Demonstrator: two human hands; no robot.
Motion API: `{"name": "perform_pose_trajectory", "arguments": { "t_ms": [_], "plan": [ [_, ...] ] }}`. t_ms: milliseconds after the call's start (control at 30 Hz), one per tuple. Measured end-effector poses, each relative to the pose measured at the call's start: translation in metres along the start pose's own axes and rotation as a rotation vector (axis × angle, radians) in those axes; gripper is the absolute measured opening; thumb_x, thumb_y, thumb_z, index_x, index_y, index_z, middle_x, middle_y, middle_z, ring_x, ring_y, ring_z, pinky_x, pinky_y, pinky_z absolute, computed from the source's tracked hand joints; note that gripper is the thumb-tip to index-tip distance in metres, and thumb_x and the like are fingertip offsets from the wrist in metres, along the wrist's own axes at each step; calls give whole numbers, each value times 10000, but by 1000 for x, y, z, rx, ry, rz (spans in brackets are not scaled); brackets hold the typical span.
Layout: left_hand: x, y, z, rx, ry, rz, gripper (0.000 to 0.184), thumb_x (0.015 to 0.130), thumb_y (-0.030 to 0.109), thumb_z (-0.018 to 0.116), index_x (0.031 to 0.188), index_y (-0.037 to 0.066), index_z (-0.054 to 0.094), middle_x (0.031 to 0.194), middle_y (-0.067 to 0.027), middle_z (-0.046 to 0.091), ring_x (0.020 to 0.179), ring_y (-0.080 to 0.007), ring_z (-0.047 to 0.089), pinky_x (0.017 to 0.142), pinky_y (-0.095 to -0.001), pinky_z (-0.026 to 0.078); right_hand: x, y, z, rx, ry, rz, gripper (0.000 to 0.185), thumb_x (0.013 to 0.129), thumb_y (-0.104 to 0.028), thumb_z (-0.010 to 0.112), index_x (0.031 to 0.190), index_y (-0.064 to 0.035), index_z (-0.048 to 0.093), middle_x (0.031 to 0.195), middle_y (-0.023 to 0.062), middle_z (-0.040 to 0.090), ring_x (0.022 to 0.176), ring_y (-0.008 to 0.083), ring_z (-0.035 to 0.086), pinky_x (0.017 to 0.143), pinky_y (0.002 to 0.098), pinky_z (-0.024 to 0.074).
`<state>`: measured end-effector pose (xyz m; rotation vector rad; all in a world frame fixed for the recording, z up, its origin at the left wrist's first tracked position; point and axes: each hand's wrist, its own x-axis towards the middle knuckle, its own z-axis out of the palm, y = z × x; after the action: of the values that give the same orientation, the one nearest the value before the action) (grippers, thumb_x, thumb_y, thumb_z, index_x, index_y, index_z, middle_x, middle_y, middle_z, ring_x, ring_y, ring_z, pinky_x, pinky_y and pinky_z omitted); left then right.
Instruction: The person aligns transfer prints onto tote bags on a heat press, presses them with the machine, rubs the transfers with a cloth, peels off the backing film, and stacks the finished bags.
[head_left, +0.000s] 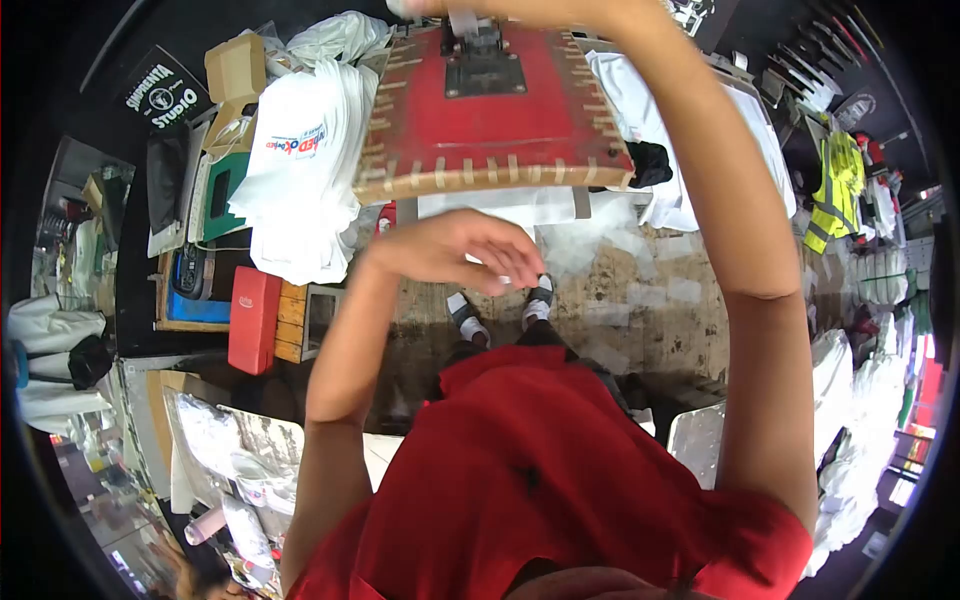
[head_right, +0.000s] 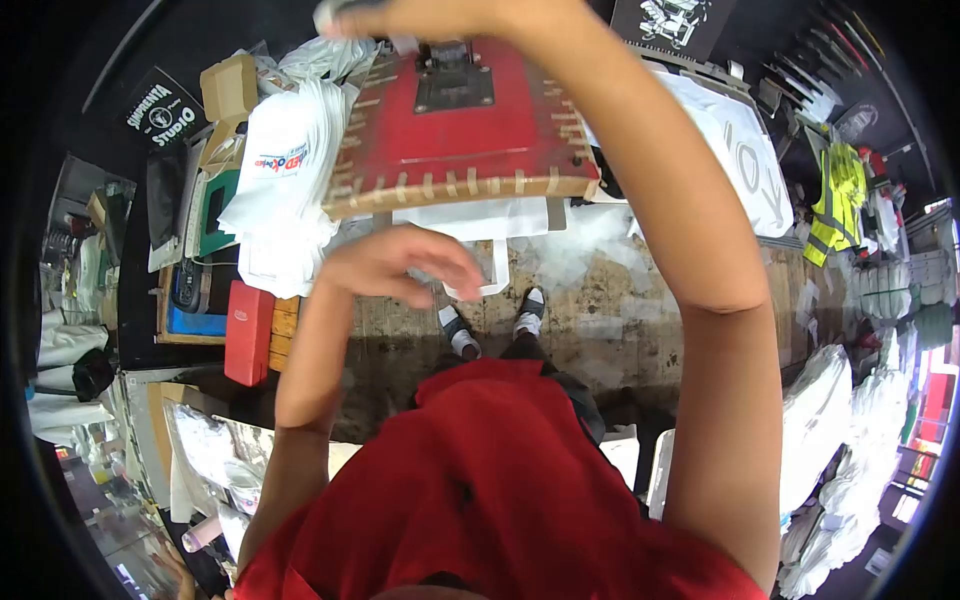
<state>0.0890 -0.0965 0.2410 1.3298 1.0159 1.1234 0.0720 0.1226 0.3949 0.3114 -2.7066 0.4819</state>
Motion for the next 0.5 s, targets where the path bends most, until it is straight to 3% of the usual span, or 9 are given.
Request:
{"name": "perform_pose_trajectory", "arguments": {
  "t_ms": [33,67,100,167,300,333,433,467,500],
  "plan": [
    [-5,27,-5,11,43,162,396,940,295,711,1184,-7,635,1039,-103,707,969,-191,688,858,-340,553,-10,7,12,260,-157,-59,546,883,-624,641,1143,-151,729,808,102,703,650,241,668,629,379,525],
    [-8,48,-14,20,89,329,397,950,315,697,1155,-20,640,993,-108,706,938,-186,688,837,-340,557,-27,-19,-6,-27,-397,86,662,856,-750,565,1185,-195,714,778,120,697,646,242,655,642,391,527],
    [-9,58,-27,2,219,438,407,975,349,651,1094,-40,642,925,-104,693,863,-178,680,792,-331,556,-35,-12,10,-38,-424,31,637,873,-738,550,1113,-178,738,746,127,697,663,262,668,667,417,525],
    [3,66,-56,43,490,529,411,998,385,609,1055,-21,638,963,-106,690,857,-151,655,815,-288,523,-42,17,53,173,-560,315,635,899,-703,539,1005,-110,740,756,154,705,722,326,689,741,444,536],
    [61,9,-79,697,779,267,364,946,283,668,1179,6,626,1161,-135,661,1102,-256,622,967,-359,476,-88,18,104,336,-43,213,350,820,-347,597,760,-20,705,768,211,699,764,388,689,757,464,553],
    [64,5,-76,878,686,221,400,907,230,690,1230,7,617,1221,-165,640,1160,-323,597,1029,-395,440,-97,26,115,242,-154,245,261,717,-273,602,706,-35,706,770,221,697,763,392,688,728,476,553],
    [72,-59,-84,1035,591,156,540,911,243,656,1392,38,525,1370,-179,571,1260,-372,527,1067,-441,410,-121,60,182,250,-73,245,258,661,-303,664,684,-48,702,755,209,692,723,397,678,640,488,549],
    [72,-74,-82,1127,566,71,588,920,301,633,1431,48,489,1416,-184,538,1299,-371,502,1093,-446,388,-133,63,192,211,-107,240,292,678,-265,666,819,-15,717,822,214,708,738,377,696,650,496,551],
    [69,-87,-86,1010,569,-55,623,918,359,627,1443,56,480,1447,-193,510,1324,-381,479,1115,-459,363,-135,63,200,158,-103,264,278,658,-264,669,780,-17,710,811,216,698,775,376,677,678,482,548]
  ]
}}
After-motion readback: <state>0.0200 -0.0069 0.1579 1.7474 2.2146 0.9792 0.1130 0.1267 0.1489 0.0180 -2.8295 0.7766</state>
